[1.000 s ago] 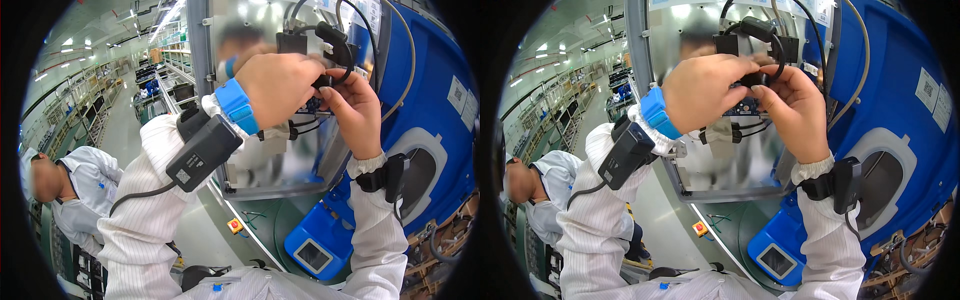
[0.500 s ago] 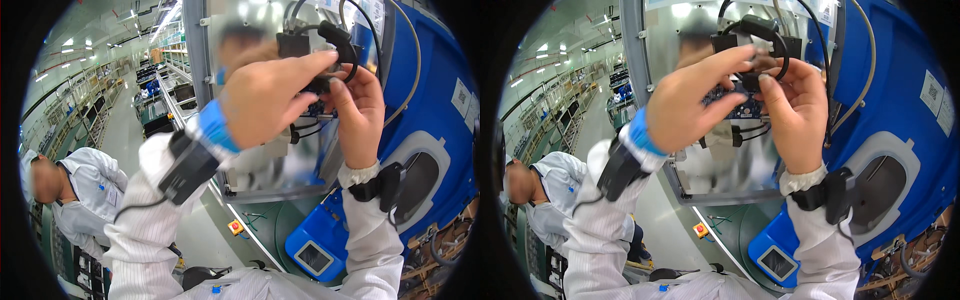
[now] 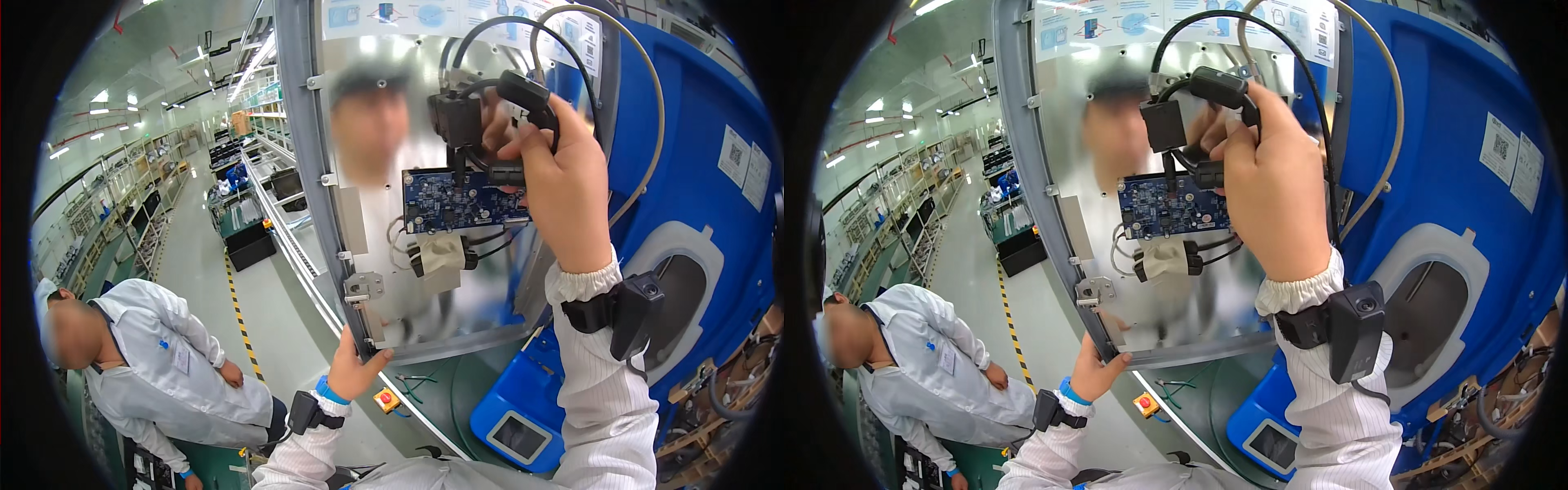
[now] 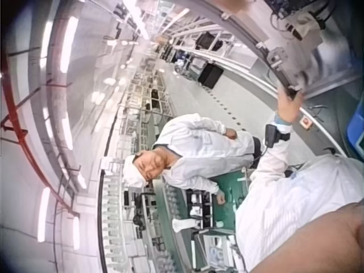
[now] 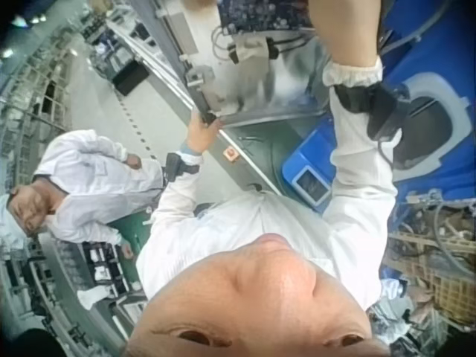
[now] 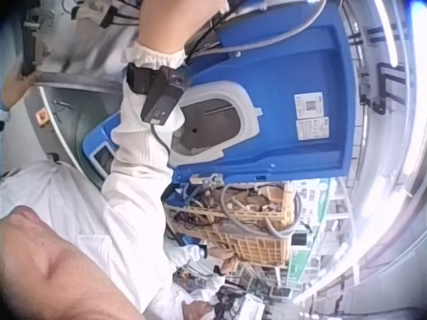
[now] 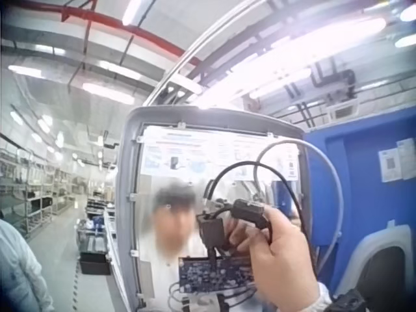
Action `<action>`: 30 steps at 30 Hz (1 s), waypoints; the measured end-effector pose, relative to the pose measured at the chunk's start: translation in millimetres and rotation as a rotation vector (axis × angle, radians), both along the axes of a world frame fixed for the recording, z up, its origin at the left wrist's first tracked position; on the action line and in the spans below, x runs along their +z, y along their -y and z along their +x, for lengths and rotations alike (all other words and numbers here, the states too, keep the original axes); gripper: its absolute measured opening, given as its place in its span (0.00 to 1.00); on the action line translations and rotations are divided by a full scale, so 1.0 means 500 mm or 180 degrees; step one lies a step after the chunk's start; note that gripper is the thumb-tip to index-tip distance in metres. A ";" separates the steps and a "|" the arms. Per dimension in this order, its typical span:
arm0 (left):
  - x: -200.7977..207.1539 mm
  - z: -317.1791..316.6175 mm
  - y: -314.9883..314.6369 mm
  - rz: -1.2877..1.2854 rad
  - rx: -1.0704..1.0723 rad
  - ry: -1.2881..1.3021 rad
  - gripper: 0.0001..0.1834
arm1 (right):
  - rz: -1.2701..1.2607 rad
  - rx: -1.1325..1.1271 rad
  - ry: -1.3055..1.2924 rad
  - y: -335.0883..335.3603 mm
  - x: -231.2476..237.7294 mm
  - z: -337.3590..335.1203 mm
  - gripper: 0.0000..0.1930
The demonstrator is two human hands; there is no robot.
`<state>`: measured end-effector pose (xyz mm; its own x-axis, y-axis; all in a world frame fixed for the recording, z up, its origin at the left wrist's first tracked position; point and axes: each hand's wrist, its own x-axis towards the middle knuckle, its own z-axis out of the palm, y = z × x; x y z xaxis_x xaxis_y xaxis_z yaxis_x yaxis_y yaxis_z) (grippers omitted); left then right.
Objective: Assembling electronic components and wiring onto a metal chassis at a factory workstation.
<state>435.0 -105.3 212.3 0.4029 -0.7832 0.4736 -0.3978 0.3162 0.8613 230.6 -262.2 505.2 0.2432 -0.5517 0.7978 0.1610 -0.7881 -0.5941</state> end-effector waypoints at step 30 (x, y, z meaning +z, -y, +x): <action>-0.067 -0.036 -0.026 0.0001 0.0489 -0.0343 0.17 | -0.0129 -0.0213 0.1102 -0.019 -0.031 -0.014 0.09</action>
<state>417.0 -92.2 178.8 0.5661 -0.7087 0.4210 -0.3469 0.2585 0.9016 223.8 -252.8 489.9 -0.0810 -0.5235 0.8482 0.2946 -0.8255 -0.4814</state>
